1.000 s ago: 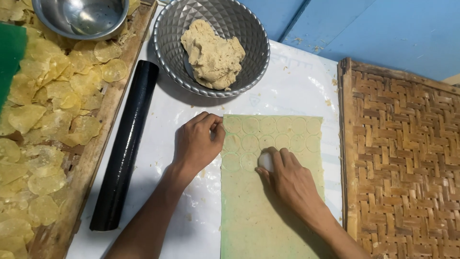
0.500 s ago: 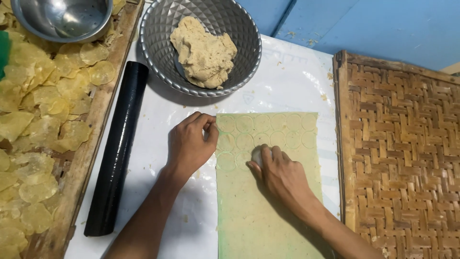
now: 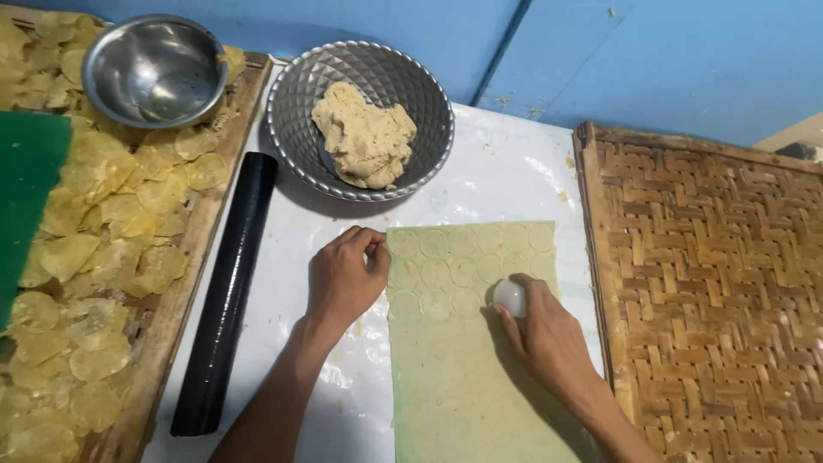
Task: Cutting small circles from a rolled-out sheet of dough and placing them on a tray for further processing.
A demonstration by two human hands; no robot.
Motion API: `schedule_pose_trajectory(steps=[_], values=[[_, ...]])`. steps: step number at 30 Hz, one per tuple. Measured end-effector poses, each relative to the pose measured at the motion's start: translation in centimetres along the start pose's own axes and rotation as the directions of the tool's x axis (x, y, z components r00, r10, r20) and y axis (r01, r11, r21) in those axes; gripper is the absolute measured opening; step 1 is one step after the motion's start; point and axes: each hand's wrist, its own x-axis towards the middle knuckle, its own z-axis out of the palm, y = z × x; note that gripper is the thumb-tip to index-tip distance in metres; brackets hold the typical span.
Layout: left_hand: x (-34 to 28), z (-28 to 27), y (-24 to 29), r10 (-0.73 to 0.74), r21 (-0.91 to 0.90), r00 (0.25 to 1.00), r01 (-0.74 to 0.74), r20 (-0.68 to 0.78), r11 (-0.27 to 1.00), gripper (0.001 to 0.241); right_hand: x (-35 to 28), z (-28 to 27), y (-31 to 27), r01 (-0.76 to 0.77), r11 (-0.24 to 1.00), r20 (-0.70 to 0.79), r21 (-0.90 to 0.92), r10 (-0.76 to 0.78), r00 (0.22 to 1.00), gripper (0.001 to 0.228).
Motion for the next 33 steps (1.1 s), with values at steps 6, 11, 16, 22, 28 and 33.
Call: schedule_pose_trajectory(steps=[6, 11, 16, 22, 28, 33], values=[[0.0, 0.1, 0.0, 0.003, 0.013, 1.0, -0.003, -0.001, 1.0, 0.006, -0.2, 0.6, 0.1, 0.022, 1.0, 0.029, -0.022, -0.022, 0.999, 0.05], [0.0, 0.1, 0.1, 0.005, 0.013, 1.0, -0.005, 0.0, 1.0, 0.006, 0.6, 0.0, -1.7, -0.024, 0.996, 0.072, -0.082, 0.029, 0.997, 0.048], [-0.1, 0.1, -0.5, -0.013, -0.01, 0.999, 0.013, 0.029, 1.0, 0.01, 1.4, 0.9, -1.8, -0.029, 0.953, 0.179, -0.302, 0.087, 0.98, 0.048], [-0.1, 0.1, -0.3, 0.012, -0.009, 1.0, -0.012, 0.021, 1.0, 0.011, 1.6, 0.1, -4.7, -0.151, 0.893, 0.195, -0.423, 0.253, 0.948, 0.05], [-0.2, 0.0, -0.1, 0.029, -0.004, 1.0, -0.029, 0.013, 1.0, 0.01, 2.1, 0.4, -2.0, 0.058, 0.922, 0.301, -0.382, 0.065, 0.951, 0.048], [-0.1, 0.0, -0.1, 0.016, -0.015, 1.0, -0.015, 0.014, 1.0, 0.011, 1.8, 0.8, -2.7, -0.035, 0.913, 0.235, -0.407, 0.141, 0.962, 0.048]])
